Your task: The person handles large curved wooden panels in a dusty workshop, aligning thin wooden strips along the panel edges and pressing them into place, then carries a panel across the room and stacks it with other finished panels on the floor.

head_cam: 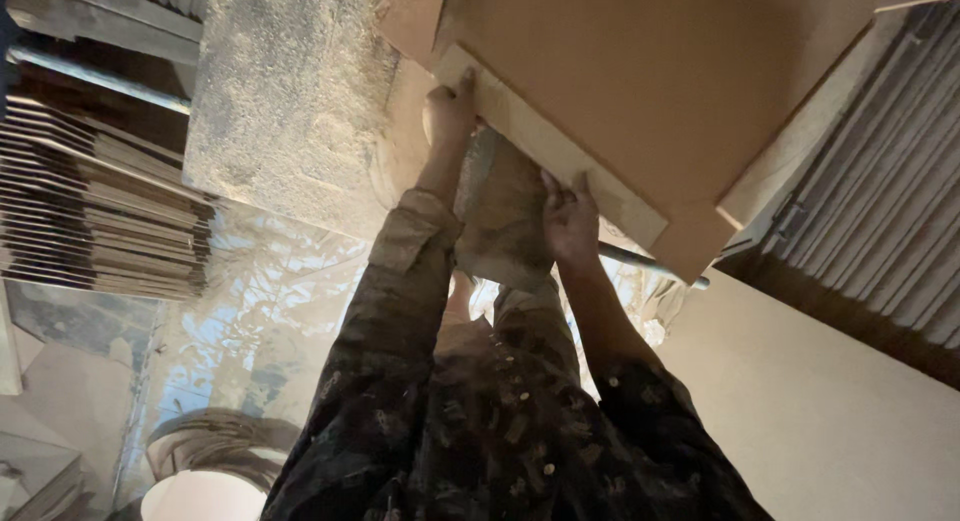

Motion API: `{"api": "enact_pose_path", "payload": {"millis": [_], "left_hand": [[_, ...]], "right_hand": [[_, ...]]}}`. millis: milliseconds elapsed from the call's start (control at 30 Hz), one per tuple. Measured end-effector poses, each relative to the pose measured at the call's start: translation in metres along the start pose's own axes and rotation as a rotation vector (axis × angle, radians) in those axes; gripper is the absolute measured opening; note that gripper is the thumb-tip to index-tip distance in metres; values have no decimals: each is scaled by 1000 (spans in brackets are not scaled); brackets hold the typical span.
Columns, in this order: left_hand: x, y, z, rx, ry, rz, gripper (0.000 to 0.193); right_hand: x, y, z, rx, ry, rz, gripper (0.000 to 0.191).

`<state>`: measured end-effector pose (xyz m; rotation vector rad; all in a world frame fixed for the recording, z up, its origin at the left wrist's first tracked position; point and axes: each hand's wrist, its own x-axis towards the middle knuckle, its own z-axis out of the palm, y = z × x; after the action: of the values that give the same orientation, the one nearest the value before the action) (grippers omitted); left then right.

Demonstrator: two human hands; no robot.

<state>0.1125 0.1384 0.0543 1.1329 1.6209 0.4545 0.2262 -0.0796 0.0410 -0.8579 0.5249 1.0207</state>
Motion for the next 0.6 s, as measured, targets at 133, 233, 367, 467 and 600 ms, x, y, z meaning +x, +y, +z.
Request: {"api": "enact_pose_path", "payload": {"millis": [133, 233, 367, 467, 600], "left_hand": [[-13, 8, -9, -160, -40, 87, 55], [-10, 16, -6, -75, -14, 49, 59], [-4, 16, 3, -104, 30, 73, 57], [-13, 2, -3, -67, 63, 124, 55], [-28, -21, -13, -85, 35, 46, 56]], "right_hand": [[-18, 6, -3, 28, -104, 32, 37], [-30, -8, -17, 52, -139, 29, 40], [-33, -51, -53, 2, -30, -82, 45], [-37, -81, -88, 141, -148, -168, 49], [-68, -113, -145, 110, -108, -263, 61]]}}
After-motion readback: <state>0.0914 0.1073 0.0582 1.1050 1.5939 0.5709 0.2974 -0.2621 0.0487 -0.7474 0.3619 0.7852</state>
